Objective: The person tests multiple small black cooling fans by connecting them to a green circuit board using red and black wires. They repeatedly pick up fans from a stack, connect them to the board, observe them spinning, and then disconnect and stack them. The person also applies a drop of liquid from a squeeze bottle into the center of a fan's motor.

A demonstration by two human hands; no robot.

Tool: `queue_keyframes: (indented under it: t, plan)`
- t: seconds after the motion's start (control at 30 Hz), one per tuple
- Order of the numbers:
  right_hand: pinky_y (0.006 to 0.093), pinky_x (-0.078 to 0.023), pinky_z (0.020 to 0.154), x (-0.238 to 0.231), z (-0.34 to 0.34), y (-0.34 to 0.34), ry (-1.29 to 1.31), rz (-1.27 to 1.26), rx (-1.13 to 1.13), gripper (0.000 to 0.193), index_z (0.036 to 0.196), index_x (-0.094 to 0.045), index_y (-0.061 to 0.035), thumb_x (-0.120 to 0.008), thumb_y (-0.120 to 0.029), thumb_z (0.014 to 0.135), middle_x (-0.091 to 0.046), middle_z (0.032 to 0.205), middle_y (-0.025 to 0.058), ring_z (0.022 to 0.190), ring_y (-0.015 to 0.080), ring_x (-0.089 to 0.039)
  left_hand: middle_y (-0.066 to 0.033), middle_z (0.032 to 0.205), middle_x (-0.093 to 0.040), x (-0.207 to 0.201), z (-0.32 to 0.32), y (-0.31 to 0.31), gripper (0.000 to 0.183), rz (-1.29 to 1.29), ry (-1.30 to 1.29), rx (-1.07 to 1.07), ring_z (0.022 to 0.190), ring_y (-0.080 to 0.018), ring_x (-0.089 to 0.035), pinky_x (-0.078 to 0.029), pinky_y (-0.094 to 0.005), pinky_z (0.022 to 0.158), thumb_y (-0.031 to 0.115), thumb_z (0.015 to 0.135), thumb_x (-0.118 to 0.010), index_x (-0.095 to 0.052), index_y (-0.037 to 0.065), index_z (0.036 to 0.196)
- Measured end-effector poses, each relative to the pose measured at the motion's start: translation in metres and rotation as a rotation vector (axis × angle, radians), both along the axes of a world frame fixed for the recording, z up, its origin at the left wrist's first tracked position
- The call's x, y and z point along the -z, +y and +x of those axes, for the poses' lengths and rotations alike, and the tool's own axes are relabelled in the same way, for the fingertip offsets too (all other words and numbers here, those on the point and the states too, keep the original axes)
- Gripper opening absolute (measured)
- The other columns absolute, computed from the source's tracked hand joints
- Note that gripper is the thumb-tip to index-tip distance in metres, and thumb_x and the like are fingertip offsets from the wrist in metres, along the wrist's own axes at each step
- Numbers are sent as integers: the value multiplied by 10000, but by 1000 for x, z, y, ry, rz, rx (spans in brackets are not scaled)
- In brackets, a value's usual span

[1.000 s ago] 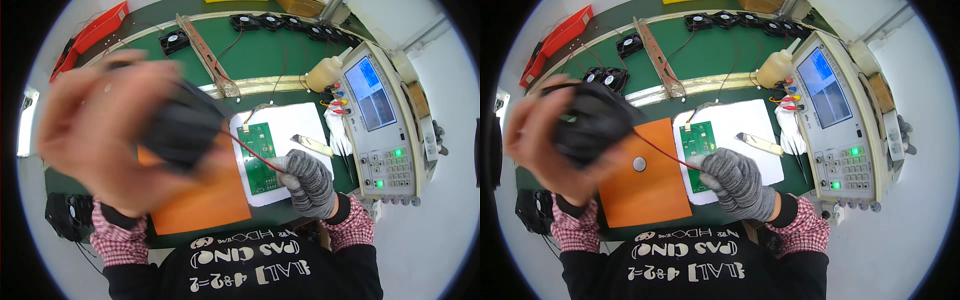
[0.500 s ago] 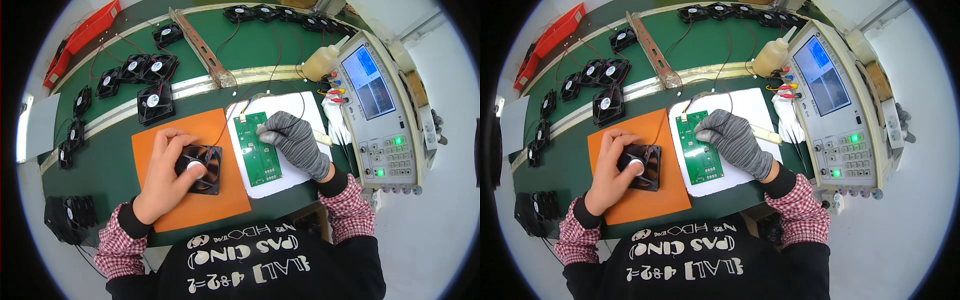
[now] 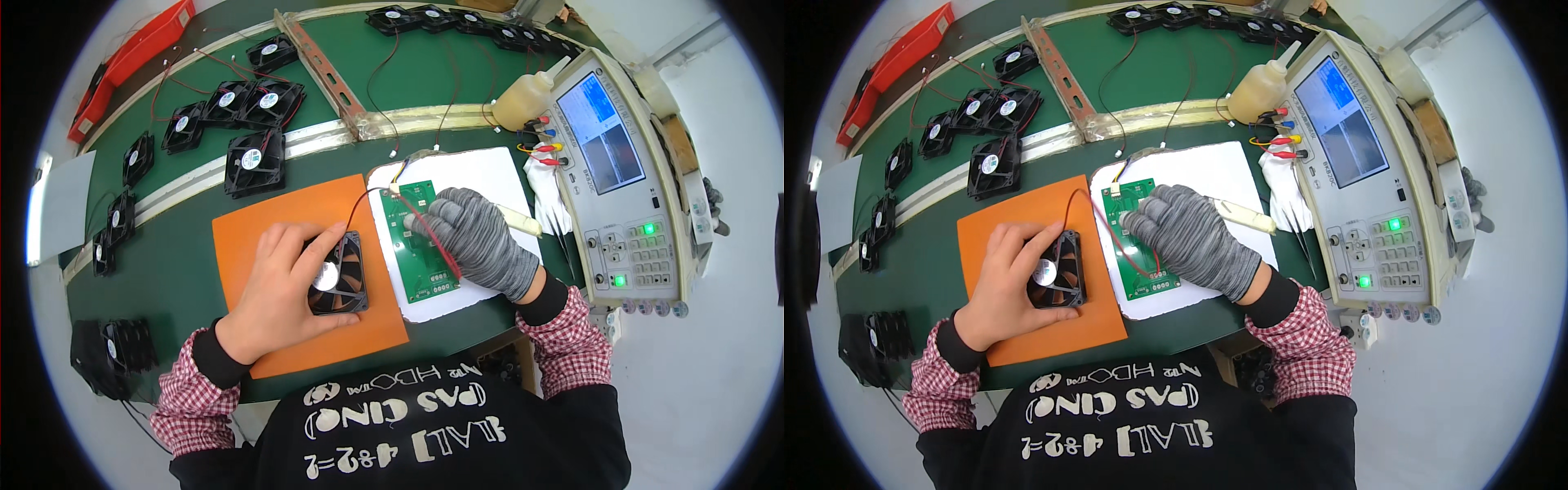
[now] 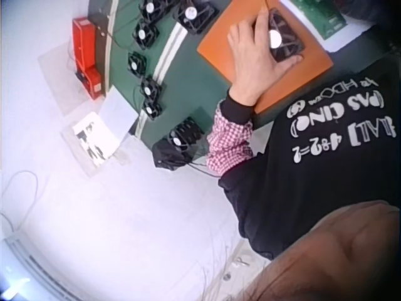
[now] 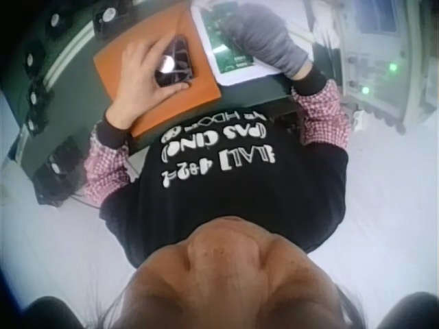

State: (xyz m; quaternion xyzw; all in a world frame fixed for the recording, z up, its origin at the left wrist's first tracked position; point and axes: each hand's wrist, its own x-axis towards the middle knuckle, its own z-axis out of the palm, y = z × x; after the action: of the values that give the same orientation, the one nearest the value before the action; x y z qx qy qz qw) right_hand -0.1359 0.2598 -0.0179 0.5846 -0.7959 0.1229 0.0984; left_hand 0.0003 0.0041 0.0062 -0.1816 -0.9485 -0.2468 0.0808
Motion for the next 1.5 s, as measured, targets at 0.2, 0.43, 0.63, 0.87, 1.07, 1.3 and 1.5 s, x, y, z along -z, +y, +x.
queue_keyframes:
  t: [0.2, 0.43, 0.63, 0.87, 1.07, 1.3, 1.5]
  plan:
    - [413, -498, 822, 3, 8, 0, 79, -18, 15, 324, 1106, -643, -66, -577, -170, 806, -608, 936, 83, 922, 268, -610, -131, 1133, -576, -9, -1, -6, 782, -179, 405, 37, 997, -308, -536, -417, -417, 851, 377, 647, -834, -552, 39, 1294]
    - [388, -504, 798, 18, -1, 0, -402, -274, 89, 276, 1051, -668, -73, -667, -80, 775, -602, 907, 97, 893, 289, -604, -175, 1028, -617, -59, 38, -7, 509, 1120, -415, 418, 840, -287, -598, -477, -382, 717, 317, 799, -704, -590, -13, 1169]
    - [397, -489, 815, 21, -3, 3, -535, -344, 139, 173, 940, -681, -50, -694, -50, 768, -594, 937, 114, 921, 301, -588, -217, 998, -622, -66, 53, 8, 401, -185, 856, -436, 774, -288, -643, -523, -370, 686, 284, 900, -614, -567, -49, 1119]
    - [388, -501, 816, 35, -5, 12, -401, -271, 190, 127, 921, -641, -61, -653, -38, 796, -612, 946, 102, 919, 292, -618, -289, 1327, -486, -90, -41, 26, 934, -272, 715, 23, 1169, -438, -522, -419, -560, 986, 502, 715, -779, -396, -18, 1390]
    - [305, -516, 725, 21, -2, 6, -645, -690, 243, 168, 1032, -633, -43, -673, -81, 873, -646, 938, 81, 779, 182, -630, -257, 1433, -398, -25, -106, -3, 878, -498, 395, -495, 1301, -414, -424, -360, -532, 1054, 458, 717, -778, -438, 23, 1400]
    - [292, -527, 748, 7, 1, 4, -369, -600, 107, 445, 1232, -579, -49, -744, -126, 825, -639, 1034, 112, 847, 211, -642, -151, 1025, -565, -3, -59, -72, 659, -532, 108, -716, 998, -331, -560, -506, -409, 791, 255, 678, -743, -534, 29, 1261]
    - [395, -516, 892, -24, 42, -15, -498, -486, -63, 862, 1492, -314, -84, -736, -42, 742, -612, 1165, 156, 1064, 335, -619, -182, 1049, -534, -67, 6, 27, 744, -63, 111, -12, 876, -353, -562, -489, -413, 775, 282, 536, -775, -623, 107, 1243]
